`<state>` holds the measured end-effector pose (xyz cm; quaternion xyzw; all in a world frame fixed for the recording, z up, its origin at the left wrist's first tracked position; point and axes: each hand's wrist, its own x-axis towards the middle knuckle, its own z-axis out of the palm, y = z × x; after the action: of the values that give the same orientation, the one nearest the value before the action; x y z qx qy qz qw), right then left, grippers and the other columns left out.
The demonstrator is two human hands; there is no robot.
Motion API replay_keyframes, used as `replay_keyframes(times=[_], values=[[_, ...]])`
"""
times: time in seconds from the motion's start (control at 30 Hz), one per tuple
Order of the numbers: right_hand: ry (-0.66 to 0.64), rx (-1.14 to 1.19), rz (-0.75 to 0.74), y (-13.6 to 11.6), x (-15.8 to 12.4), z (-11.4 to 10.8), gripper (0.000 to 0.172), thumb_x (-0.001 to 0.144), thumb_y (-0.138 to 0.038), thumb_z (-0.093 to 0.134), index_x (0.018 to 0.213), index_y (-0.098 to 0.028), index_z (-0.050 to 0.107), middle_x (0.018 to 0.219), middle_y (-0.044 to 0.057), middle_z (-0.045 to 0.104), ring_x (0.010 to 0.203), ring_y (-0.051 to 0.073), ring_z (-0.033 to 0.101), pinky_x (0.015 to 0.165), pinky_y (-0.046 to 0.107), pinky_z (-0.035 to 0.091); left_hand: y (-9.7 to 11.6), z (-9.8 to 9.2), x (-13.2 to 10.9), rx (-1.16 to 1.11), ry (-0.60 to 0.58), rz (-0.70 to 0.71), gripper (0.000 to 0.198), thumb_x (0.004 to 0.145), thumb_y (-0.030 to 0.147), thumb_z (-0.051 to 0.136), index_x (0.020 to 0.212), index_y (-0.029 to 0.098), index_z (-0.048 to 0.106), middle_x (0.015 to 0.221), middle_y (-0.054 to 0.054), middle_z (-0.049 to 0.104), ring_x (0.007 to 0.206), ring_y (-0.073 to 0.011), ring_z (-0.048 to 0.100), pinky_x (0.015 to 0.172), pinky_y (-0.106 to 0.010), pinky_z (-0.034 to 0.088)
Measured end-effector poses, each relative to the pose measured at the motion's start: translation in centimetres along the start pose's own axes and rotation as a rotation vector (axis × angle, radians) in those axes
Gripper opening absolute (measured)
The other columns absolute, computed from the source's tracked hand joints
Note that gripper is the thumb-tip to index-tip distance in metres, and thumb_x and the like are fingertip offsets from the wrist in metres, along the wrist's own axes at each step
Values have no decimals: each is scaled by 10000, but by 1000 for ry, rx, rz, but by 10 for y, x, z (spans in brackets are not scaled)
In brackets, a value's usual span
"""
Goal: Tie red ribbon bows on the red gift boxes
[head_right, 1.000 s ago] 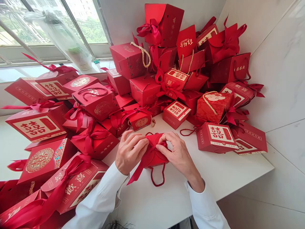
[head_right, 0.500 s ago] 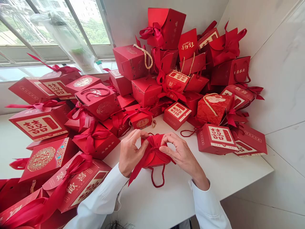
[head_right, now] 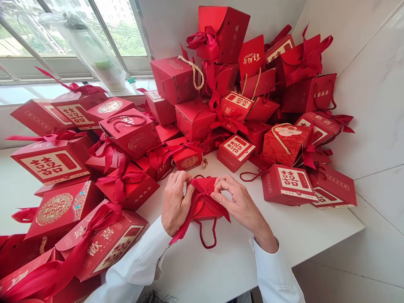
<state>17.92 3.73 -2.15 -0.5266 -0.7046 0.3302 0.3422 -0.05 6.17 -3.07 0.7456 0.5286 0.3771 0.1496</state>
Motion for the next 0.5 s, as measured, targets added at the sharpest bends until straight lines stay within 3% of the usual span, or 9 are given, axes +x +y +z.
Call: replay_keyframes(times=[0.2,0.5], values=[[-10,-8,2,-2,0,0,210,903,-332,504,732,-213,527,887,31,543,827,172,557,764,301,452,-2,-9,3,282,-91,143,129,854,109,433,762,189,475,772,-28,550,739,-198,481,717,-356,394],[-10,-8,19,-4,0,-1,230,898,-343,513,709,-211,521,883,31,549,794,171,552,728,298,454,-13,-11,5,456,-66,387,204,884,48,376,787,177,501,737,-5,548,637,-158,521,940,-510,383]])
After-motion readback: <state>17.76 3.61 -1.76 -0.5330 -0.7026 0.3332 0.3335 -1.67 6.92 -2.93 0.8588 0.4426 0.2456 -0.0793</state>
